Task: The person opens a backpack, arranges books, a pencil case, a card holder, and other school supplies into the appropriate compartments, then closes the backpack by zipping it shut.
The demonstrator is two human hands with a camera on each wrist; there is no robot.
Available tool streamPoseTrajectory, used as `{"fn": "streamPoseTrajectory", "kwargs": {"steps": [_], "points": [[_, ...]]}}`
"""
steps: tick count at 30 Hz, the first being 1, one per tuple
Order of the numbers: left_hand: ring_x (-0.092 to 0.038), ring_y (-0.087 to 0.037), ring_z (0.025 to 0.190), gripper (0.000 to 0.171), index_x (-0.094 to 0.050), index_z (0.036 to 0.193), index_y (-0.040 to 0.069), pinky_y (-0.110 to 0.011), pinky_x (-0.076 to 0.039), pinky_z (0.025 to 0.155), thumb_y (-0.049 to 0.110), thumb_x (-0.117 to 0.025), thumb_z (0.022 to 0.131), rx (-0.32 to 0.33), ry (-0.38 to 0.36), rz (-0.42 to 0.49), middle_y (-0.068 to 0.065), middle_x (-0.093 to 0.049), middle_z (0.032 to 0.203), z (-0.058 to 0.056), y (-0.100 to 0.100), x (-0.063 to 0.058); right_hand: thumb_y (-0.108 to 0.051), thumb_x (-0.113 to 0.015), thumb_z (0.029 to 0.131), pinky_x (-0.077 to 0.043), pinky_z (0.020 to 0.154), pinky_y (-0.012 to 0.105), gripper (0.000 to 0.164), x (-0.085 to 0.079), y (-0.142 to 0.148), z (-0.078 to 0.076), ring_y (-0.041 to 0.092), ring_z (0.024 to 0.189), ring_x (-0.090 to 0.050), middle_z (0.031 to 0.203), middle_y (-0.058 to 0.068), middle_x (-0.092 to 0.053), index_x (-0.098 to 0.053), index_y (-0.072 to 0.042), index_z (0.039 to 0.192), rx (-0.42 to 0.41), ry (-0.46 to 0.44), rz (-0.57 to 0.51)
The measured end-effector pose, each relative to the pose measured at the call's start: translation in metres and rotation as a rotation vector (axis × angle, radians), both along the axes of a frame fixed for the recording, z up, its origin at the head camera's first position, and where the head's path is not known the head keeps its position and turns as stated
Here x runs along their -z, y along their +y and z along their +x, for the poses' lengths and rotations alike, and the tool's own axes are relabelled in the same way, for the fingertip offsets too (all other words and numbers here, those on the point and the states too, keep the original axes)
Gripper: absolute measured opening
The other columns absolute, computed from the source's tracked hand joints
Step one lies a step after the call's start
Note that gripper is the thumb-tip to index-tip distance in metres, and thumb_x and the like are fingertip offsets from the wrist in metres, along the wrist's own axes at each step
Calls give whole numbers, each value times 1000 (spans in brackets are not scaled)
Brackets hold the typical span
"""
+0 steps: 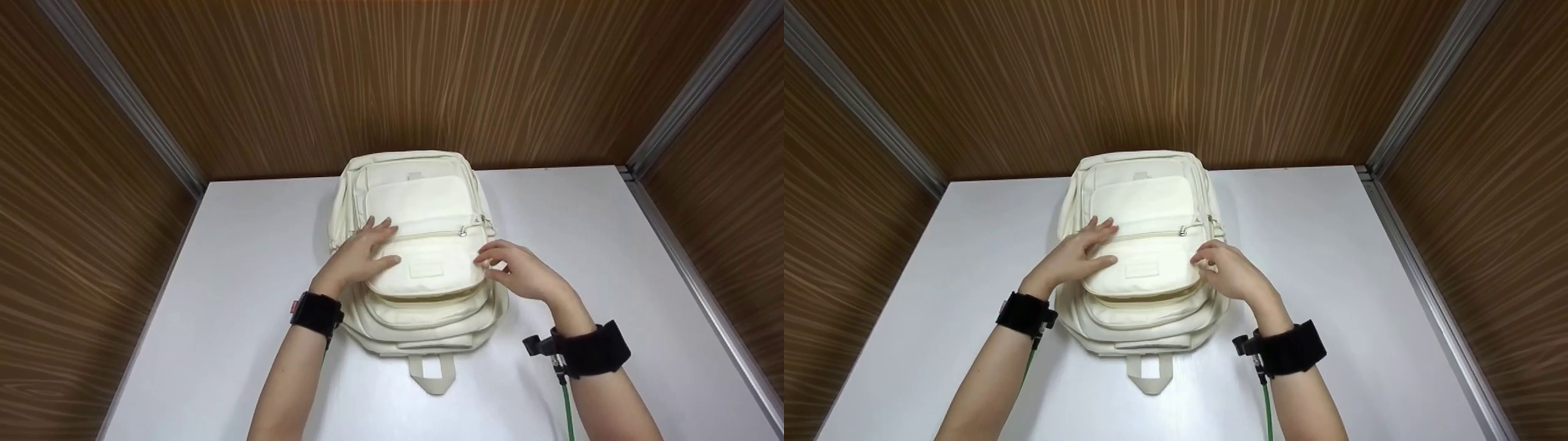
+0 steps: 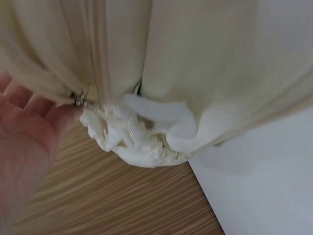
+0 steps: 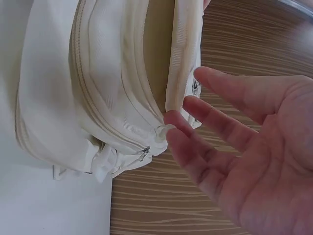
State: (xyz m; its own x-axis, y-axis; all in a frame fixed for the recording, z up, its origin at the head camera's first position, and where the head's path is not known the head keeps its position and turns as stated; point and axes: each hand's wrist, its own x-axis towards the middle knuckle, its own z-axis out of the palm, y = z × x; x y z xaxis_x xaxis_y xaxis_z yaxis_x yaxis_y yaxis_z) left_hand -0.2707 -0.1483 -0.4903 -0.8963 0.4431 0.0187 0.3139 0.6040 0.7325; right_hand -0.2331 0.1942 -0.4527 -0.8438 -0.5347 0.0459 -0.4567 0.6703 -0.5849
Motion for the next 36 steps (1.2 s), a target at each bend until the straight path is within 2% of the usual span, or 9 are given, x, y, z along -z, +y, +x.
{"fn": "streamPoseTrajectory", "kwargs": {"steps": [4, 7, 10, 16, 19, 22, 27, 31, 36], "points": [[-6, -25, 149, 66, -44, 148, 16, -48, -10, 116, 41, -67, 92, 44, 71, -77, 1, -25, 158, -2, 7, 3, -1, -65, 92, -49, 79, 46, 22, -5, -11, -3, 30, 94, -61, 114, 14, -63, -68, 1, 113, 88, 55, -3], [-7, -25, 149, 65, -46, 147, 15, -47, -9, 116, 35, -70, 90, 30, 93, -74, 0, -28, 158, -6, 13, 4, -9, -66, 94, -44, 89, 48, 28, -7, -24, -11, 33, 108, -55, 123, 16, -57, -66, -3, 121, 116, 129, 31], [-9, -25, 149, 65, -48, 146, 15, -47, -10, 116, 30, -72, 87, 8, 101, -65, -1, -31, 157, -10, 18, 5, -21, -65, 96, -32, 103, 56, 41, -6, -40, -22, 40, 129, -40, 142, 20, -44, -59, -11, 135, 90, 172, 118], [-13, -24, 148, 65, -50, 144, 13, -46, -14, 116, 27, -74, 85, -34, 111, -23, 0, -35, 155, -11, 20, 7, -48, -56, 97, -9, 109, 68, 59, 4, -63, -42, 51, 143, -4, 162, 12, -14, -39, -30, 151, 46, 72, 331], [-23, -22, 145, 56, -52, 141, 8, -41, -20, 115, 24, -70, 91, -114, 117, 71, -2, -41, 151, -8, 17, 11, -53, -55, 95, -7, 109, 67, 61, 9, -65, -46, 52, 143, 1, 163, 11, -9, -38, -33, 151, 39, 61, 371], [-43, -24, 134, 39, -57, 134, 2, -36, -32, 109, 16, -59, 98, -251, 166, 154, -10, -53, 141, -7, 14, 15, -54, -55, 95, -8, 109, 67, 62, 12, -65, -46, 52, 143, 0, 163, 10, -8, -37, -34, 151, 28, 61, 371], [-57, -31, 116, 31, -61, 126, -2, -39, -44, 97, -1, -49, 97, -447, 247, 102, -16, -62, 121, -3, 8, 17, -54, -55, 95, -8, 109, 67, 63, 15, -67, -46, 52, 143, 0, 163, 10, -8, -37, -34, 151, 14, 60, 351], [-60, -31, 106, 33, -62, 125, -3, -40, -48, 90, -4, -51, 94, -492, 207, 51, -16, -64, 110, -1, 1, 20, -55, -54, 95, -8, 110, 66, 63, 15, -67, -47, 51, 143, 0, 163, 9, -7, -36, -35, 151, 17, 55, 353], [-61, -29, 95, 26, -64, 121, -4, -39, -48, 83, 1, -57, 96, -456, 161, 50, -14, -64, 99, -3, -7, 24, -54, -55, 95, -8, 110, 66, 62, 14, -65, -48, 50, 144, 2, 163, 9, -7, -37, -34, 151, 25, 46, 336]]}}
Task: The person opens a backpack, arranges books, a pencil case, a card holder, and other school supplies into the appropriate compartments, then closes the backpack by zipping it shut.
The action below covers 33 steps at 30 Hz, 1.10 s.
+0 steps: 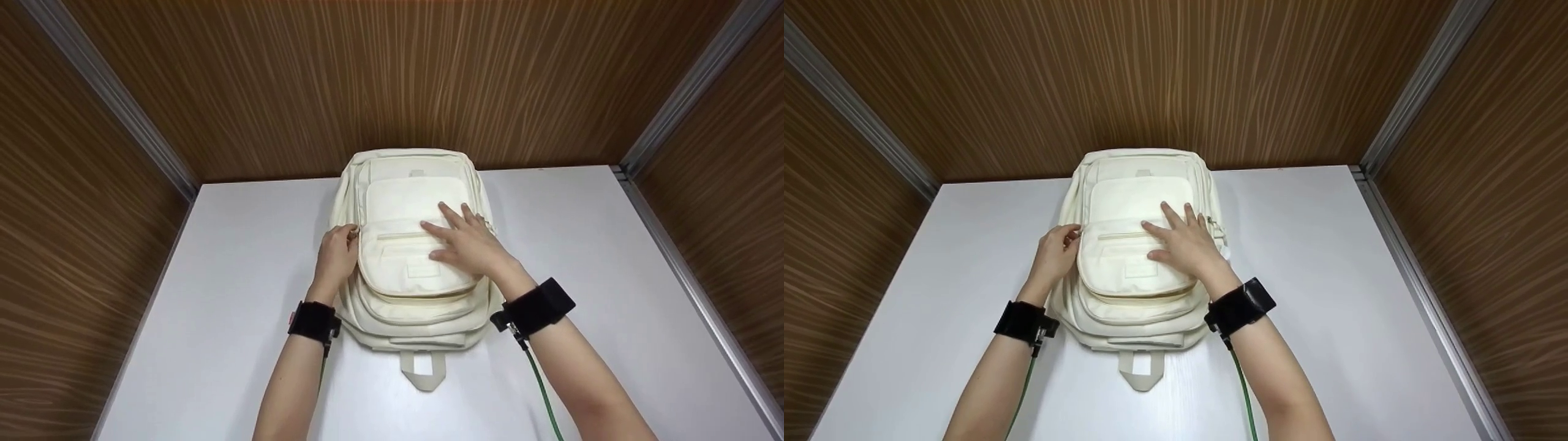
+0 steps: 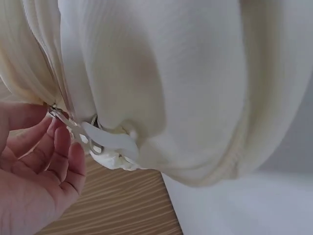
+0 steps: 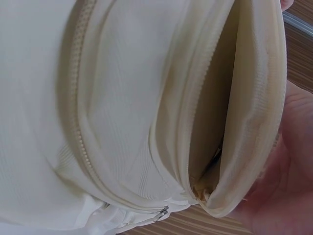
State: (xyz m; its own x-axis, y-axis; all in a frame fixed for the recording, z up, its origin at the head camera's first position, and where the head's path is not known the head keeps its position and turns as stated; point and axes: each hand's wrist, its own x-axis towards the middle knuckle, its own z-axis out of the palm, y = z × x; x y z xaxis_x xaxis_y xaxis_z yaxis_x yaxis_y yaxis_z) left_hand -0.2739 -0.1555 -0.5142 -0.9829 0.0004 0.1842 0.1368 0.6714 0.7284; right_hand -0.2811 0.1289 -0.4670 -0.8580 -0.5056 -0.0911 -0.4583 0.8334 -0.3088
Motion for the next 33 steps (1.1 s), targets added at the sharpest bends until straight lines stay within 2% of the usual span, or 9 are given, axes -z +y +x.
{"fn": "streamPoseTrajectory", "kwargs": {"steps": [4, 7, 11, 15, 17, 23, 27, 33], "points": [[-59, -29, 89, 19, -68, 111, -4, -40, -47, 80, 5, -59, 97, -6, -13, 2, -14, -63, 94, -3, -3, 5, -53, -55, 95, -8, 110, 66, 62, 0, 1, 0, 49, 144, 2, 164, 8, -6, -37, -34, 151, 6, -11, -10], [-59, -30, 92, 17, -69, 104, -2, -43, -46, 82, 11, -60, 98, -34, 4, -62, -14, -64, 96, -3, -3, 7, -54, -55, 94, -8, 110, 66, 63, 1, 0, 0, 48, 144, 1, 164, 7, -7, -37, -35, 151, 5, -6, -7], [-62, -33, 94, 17, -68, 103, 1, -48, -46, 83, 15, -59, 99, -65, 69, -172, -13, -69, 100, -1, -1, 8, -55, -56, 94, -8, 110, 65, 63, 1, 0, 0, 48, 144, 0, 164, 7, -7, -37, -35, 151, 10, -1, -9], [-65, -35, 89, 16, -69, 101, 0, -49, -48, 79, 13, -61, 97, -74, 132, -216, -16, -71, 96, 3, 1, 6, -56, -55, 94, -10, 110, 65, 63, 0, 1, 1, 48, 144, -2, 164, 7, -7, -37, -36, 151, 19, 6, 7], [-66, -35, 87, 15, -69, 101, 0, -48, -50, 77, 13, -61, 97, -70, 136, -217, -16, -70, 94, 7, 1, 5, -56, -54, 94, -11, 110, 65, 63, 0, 2, 1, 48, 144, -2, 164, 7, -7, -36, -36, 151, 18, 13, 18], [-67, -34, 83, 14, -68, 101, 2, -47, -52, 67, 13, -60, 98, -36, 81, -224, -13, -69, 94, 22, 0, 1, -57, -52, 95, -12, 109, 66, 62, 1, 1, 0, 48, 144, -4, 164, 8, -8, -36, -36, 151, 15, 28, 31], [-68, -33, 82, 12, -68, 98, 4, -46, -52, 64, 13, -61, 97, 6, 59, -253, -12, -70, 93, 35, -2, -1, -57, -53, 94, -13, 109, 66, 63, 1, 0, 1, 48, 144, -4, 163, 7, -8, -36, -36, 151, 19, 35, 41], [-68, -32, 79, 10, -67, 96, 3, -46, -52, 62, 12, -62, 96, 50, 66, -280, -12, -70, 90, 56, -8, -5, -55, -55, 94, -15, 107, 68, 62, 1, -5, 2, 50, 143, -6, 163, 8, -10, -38, -35, 150, 8, 47, 31]]}}
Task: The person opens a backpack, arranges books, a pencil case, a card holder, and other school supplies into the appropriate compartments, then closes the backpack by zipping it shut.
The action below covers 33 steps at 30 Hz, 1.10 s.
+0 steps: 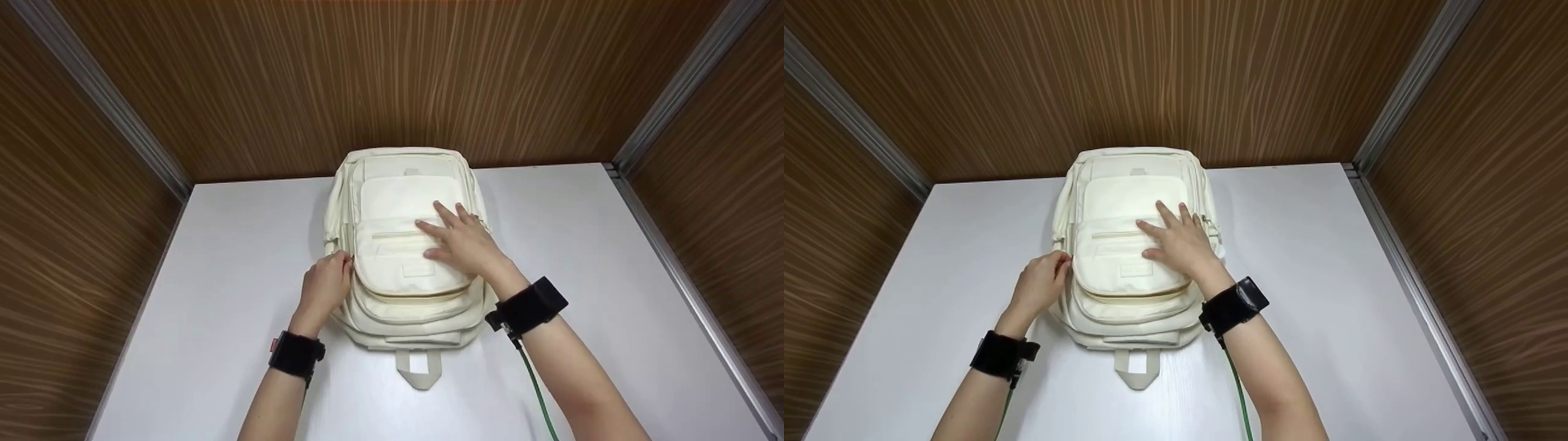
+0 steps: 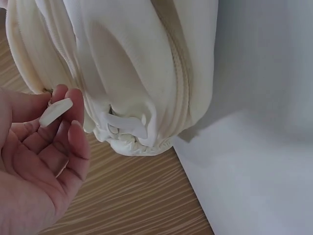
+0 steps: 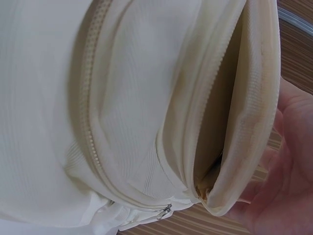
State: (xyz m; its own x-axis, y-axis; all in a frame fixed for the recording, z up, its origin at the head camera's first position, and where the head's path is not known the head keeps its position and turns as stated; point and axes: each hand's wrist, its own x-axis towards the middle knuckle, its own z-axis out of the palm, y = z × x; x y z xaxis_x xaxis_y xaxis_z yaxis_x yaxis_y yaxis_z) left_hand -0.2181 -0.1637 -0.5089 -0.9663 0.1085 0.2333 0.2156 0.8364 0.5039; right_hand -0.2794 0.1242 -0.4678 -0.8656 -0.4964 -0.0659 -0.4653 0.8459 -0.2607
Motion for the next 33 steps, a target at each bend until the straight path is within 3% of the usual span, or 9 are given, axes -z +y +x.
{"fn": "streamPoseTrajectory", "kwargs": {"steps": [6, 16, 21, 23, 25, 27, 29, 33], "points": [[-65, -29, 71, 7, -64, 89, 5, -45, -50, 58, 10, -62, 94, 64, -1, -4, -8, -66, 82, 18, -1, -1, -56, -54, 94, -15, 108, 67, 62, -1, -1, -1, 49, 144, -7, 163, 7, -9, -37, -37, 150, 6, 3, 16], [-55, -12, 64, 7, -63, 91, 7, -31, -46, 58, 11, -60, 96, 178, -31, 120, 2, -60, 75, 50, 10, 9, -54, -56, 94, -17, 106, 70, 62, 6, 2, 4, 51, 143, -9, 163, 9, -13, -39, -35, 150, 3, 71, -5], [-58, -11, 65, 7, -66, 91, 6, -30, -48, 59, 12, -64, 94, 149, -29, 162, 2, -63, 76, 58, 15, 9, -45, -58, 96, -9, 109, 67, 62, -1, -9, 18, 49, 144, -9, 161, 17, -13, -36, -30, 152, 5, 94, 28], [-58, -10, 63, 6, -68, 89, 6, -29, -48, 58, 12, -66, 92, 109, -17, 181, 3, -63, 74, 61, 16, 7, -39, -64, 95, -7, 111, 63, 63, -6, -19, 30, 46, 144, -12, 159, 22, -16, -39, -25, 151, -34, 133, 25], [-57, -9, 61, 4, -69, 86, 5, -28, -48, 57, 8, -68, 89, 67, 11, 212, 3, -63, 71, 63, 18, 5, -32, -71, 91, -14, 113, 59, 64, -11, -31, 45, 43, 142, -23, 154, 25, -25, -44, -21, 148, -108, 188, -21], [-58, -9, 61, 2, -68, 85, 4, -27, -48, 56, 4, -71, 85, 29, 43, 264, 2, -63, 70, 64, 20, 2, -27, -76, 87, -32, 108, 52, 62, -13, -44, 59, 38, 131, -42, 143, 25, -42, -51, -17, 143, -211, 236, -90], [-59, -9, 61, 7, -66, 83, 3, -26, -49, 56, -1, -71, 82, 9, 72, 320, 0, -64, 71, 66, 23, -2, -25, -77, 86, -47, 93, 39, 59, -14, -57, 72, 27, 108, -57, 125, 17, -55, -54, -14, 140, -304, 217, -156], [-62, -12, 62, 16, -60, 82, 5, -25, -51, 56, -5, -71, 78, -8, 95, 382, -3, -65, 71, 71, 26, -9, -22, -71, 91, -48, 60, 24, 51, -6, -78, 92, 9, 69, -55, 89, 0, -62, -55, -11, 137, -397, 1, -252]]}}
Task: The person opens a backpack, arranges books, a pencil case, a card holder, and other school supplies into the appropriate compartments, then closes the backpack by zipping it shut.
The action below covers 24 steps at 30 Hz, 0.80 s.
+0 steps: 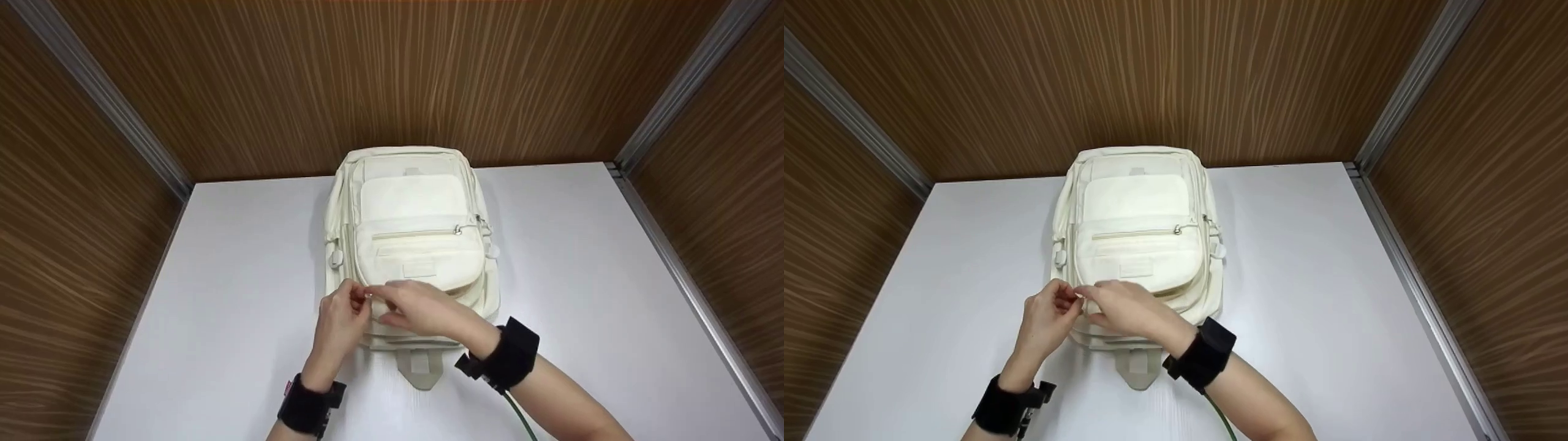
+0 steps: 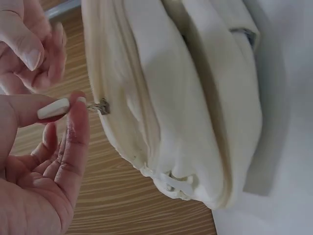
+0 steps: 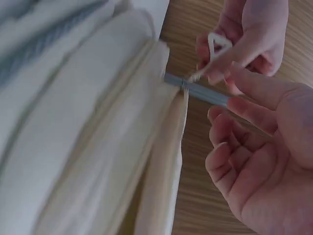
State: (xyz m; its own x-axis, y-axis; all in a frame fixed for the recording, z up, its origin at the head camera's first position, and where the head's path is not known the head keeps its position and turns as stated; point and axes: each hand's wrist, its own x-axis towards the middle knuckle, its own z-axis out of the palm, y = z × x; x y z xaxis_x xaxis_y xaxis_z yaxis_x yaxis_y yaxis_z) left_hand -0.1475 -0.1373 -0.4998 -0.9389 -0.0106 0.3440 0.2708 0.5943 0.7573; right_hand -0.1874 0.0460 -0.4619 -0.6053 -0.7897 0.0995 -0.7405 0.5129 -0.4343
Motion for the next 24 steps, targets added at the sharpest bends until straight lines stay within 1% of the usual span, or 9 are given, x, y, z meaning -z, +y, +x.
{"fn": "streamPoseTrajectory", "kwargs": {"steps": [2, 5, 8, 13, 16, 18, 19, 22, 24], "points": [[-63, -12, 62, 19, -57, 81, 6, -26, -51, 56, -6, -71, 78, -9, -11, 0, -2, -65, 70, 3, 0, -1, -21, -69, 92, -45, 55, 21, 47, 6, -7, 6, 5, 63, -53, 80, -5, -61, -55, -11, 136, -3, -108, -1], [-63, -11, 61, 22, -54, 79, 7, -25, -50, 55, -5, -72, 78, -28, -53, 18, -1, -63, 69, 8, -2, -1, -16, -68, 92, -42, 51, 21, 39, 14, -15, 10, 4, 59, -50, 74, -8, -56, -58, -11, 130, 18, -161, -20], [-63, -8, 59, 23, -52, 77, 8, -24, -50, 52, -4, -73, 78, -33, -94, 75, 1, -62, 67, 11, -4, -3, -10, -67, 90, -43, 54, 20, 24, 20, -20, 9, 4, 62, -51, 77, -8, -57, -64, -11, 113, 43, -128, -48], [-63, -8, 58, 18, -54, 79, 6, -24, -51, 52, -3, -69, 81, 26, -107, 190, 1, -63, 67, 12, -6, -7, -7, -68, 87, -43, 56, 19, 6, 27, -25, 7, 6, 64, -51, 75, -5, -58, -63, -10, 87, 73, -59, -94], [-64, -12, 57, 9, -58, 85, 2, -26, -52, 51, -2, -66, 87, 28, -133, 269, -2, -65, 68, 5, -11, -7, -16, -70, 89, -41, 53, 20, 16, 28, -27, 7, 6, 59, -49, 68, -6, -54, -60, -11, 78, 127, -35, -121], [-63, -14, 54, 4, -61, 90, 0, -26, -52, 50, 3, -63, 93, -5, -169, 304, -4, -65, 68, -2, -14, -4, -22, -70, 91, -40, 50, 21, 24, 28, -27, 6, 6, 55, -47, 63, -8, -52, -58, -13, 73, 176, -29, -137], [-63, -15, 52, 7, -62, 92, -1, -26, -51, 48, 6, -62, 95, -24, -195, 312, -5, -65, 67, -7, -15, -2, -25, -70, 92, -40, 50, 21, 26, 28, -28, 6, 5, 54, -47, 62, -8, -51, -58, -14, 72, 199, -26, -147], [-61, -15, 48, 22, -66, 95, -1, -25, -48, 46, 20, -60, 100, -67, -286, 273, -4, -64, 64, -22, -17, 6, -19, -64, 96, -41, 49, 23, 20, 29, -29, 7, 6, 53, -49, 61, -7, -53, -60, -11, 79, 237, 2, -166], [-59, -14, 46, 31, -68, 94, 1, -25, -46, 45, 29, -58, 100, -70, -352, 214, -3, -62, 62, -32, -17, 12, -13, -62, 97, -44, 49, 24, 11, 30, -30, 7, 8, 54, -52, 63, -5, -56, -60, -9, 87, 253, 29, -174]]}}
